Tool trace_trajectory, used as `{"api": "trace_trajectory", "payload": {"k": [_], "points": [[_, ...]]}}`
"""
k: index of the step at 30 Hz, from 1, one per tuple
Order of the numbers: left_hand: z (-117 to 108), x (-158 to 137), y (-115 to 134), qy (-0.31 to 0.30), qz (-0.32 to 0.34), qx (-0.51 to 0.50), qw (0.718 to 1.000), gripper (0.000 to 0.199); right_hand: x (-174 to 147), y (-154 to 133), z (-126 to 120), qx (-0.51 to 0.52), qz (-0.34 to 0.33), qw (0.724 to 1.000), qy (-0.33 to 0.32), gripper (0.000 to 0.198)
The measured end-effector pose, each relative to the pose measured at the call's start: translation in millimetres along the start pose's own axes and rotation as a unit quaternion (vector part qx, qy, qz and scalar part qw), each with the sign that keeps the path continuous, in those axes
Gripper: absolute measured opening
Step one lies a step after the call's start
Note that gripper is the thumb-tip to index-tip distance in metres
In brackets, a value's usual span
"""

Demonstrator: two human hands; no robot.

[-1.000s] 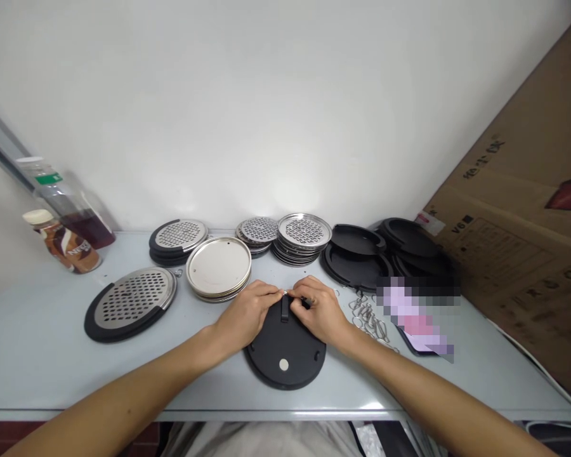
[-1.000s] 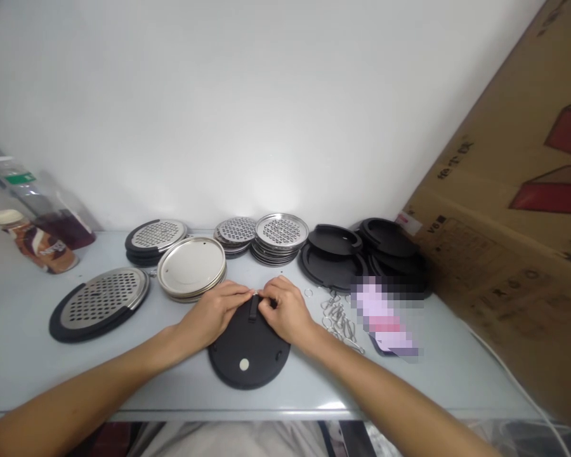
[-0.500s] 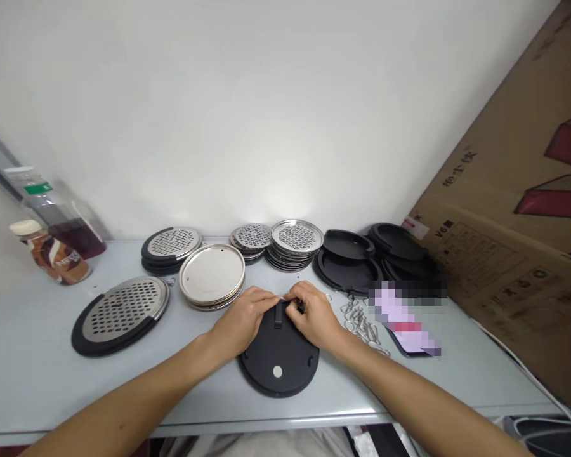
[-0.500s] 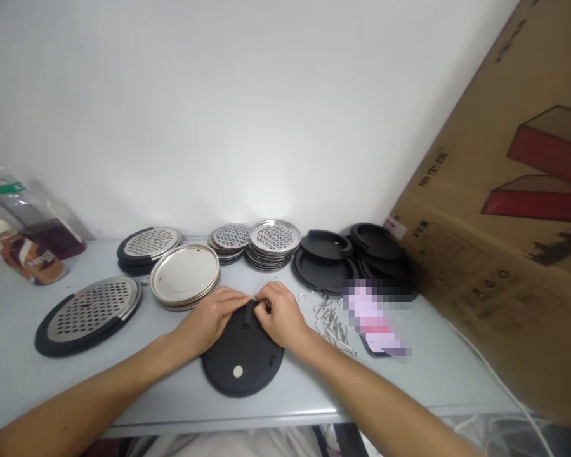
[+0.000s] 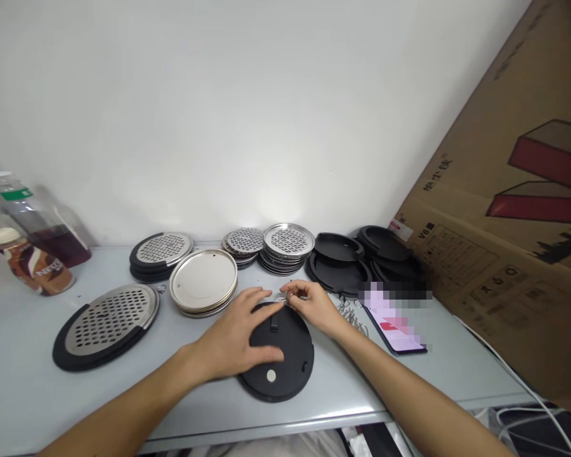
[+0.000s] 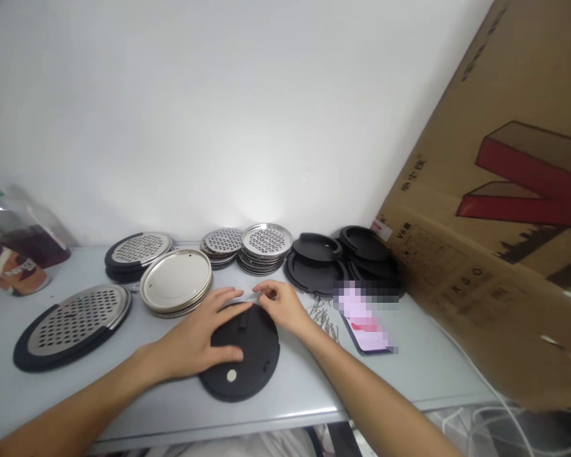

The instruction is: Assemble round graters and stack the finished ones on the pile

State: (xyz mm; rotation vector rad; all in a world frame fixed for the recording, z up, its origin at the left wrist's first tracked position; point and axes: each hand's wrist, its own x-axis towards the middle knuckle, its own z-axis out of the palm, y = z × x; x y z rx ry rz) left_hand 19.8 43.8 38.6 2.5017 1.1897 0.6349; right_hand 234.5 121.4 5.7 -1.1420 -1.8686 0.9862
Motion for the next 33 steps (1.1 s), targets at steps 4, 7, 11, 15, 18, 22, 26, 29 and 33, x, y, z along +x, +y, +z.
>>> {"api": "trace_trajectory", "payload": {"k": [4, 7, 11, 15, 18, 22, 26, 29, 33], "points": [[3, -9, 14, -0.101, 0.027, 0.012, 0.994, 0.102, -1, 2, -2, -0.011, -0.006, 1.0, 0.024, 0.029], [7, -12, 17, -0.119, 0.047, 0.017, 0.992, 0.107, -2, 2, -4, -0.013, -0.005, 0.999, 0.042, 0.028], [7, -13, 16, -0.116, 0.044, 0.025, 0.992, 0.106, 1, 3, -9, 0.071, 0.054, 0.996, 0.028, 0.028], [-1, -13, 21, -0.116, 0.06, 0.022, 0.991, 0.096, 4, 3, -17, 0.163, 0.11, 0.98, 0.035, 0.036], [-9, -12, 27, -0.089, 0.076, -0.008, 0.993, 0.083, 4, 0, -20, 0.211, 0.139, 0.966, 0.053, 0.038], [-12, -10, 26, -0.023, 0.088, -0.056, 0.994, 0.071, 4, -4, -19, 0.27, 0.161, 0.947, 0.068, 0.04], [-7, -8, 15, 0.07, 0.096, -0.066, 0.991, 0.061, 3, -10, -20, 0.319, 0.178, 0.929, 0.056, 0.043], [-6, -8, 11, 0.167, 0.055, -0.072, 0.982, 0.041, 3, -14, -25, 0.344, 0.187, 0.919, 0.046, 0.042], [-17, -5, 12, 0.254, -0.112, -0.148, 0.949, 0.027, 1, -16, -27, 0.342, 0.202, 0.917, -0.029, 0.037]]}}
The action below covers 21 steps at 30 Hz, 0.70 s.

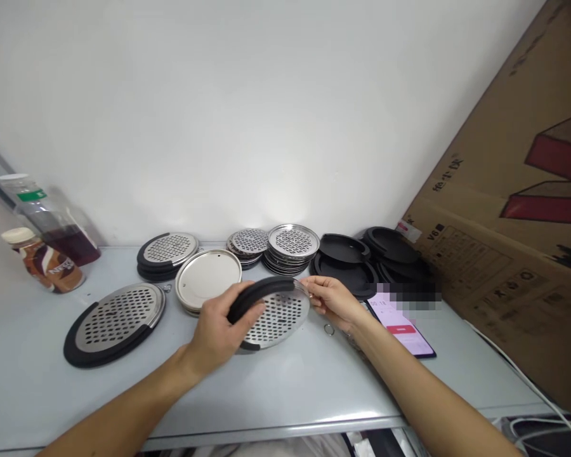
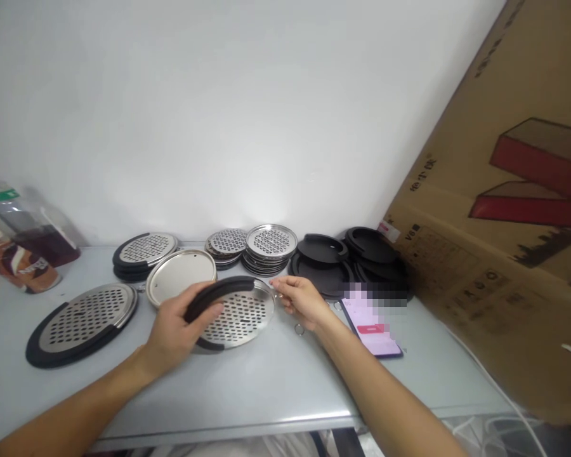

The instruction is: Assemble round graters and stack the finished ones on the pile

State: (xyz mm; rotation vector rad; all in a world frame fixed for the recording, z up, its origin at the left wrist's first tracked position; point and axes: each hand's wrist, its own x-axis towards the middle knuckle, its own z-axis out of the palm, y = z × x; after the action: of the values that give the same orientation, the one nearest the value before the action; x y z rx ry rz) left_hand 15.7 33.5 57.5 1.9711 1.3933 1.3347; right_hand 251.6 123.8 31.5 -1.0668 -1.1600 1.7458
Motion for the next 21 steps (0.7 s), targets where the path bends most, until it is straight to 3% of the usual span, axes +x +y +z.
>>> {"api": "trace_trajectory", "payload": {"k": [5, 10, 13, 17, 21], "points": [[-22, 19, 11, 0.053, -0.13, -0.147, 0.979, 0.036, -4, 9, 8, -0.069, 0.058, 0.991, -0.095, 0.034], [-72, 36, 17, 0.153, -0.216, -0.307, 0.914, 0.044, -9, 13, 15, -0.102, 0.068, 0.985, -0.121, 0.042], [-118, 35, 8, 0.226, -0.233, -0.281, 0.903, 0.04, -11, 12, 16, -0.105, 0.061, 0.985, -0.125, 0.042], [-180, 21, -23, 0.328, -0.256, -0.216, 0.883, 0.033, -13, 12, 16, -0.108, 0.057, 0.983, -0.137, 0.042], [-210, 7, -53, 0.358, -0.325, -0.225, 0.846, 0.031, -12, 15, 17, -0.117, 0.055, 0.98, -0.148, 0.04]]}}
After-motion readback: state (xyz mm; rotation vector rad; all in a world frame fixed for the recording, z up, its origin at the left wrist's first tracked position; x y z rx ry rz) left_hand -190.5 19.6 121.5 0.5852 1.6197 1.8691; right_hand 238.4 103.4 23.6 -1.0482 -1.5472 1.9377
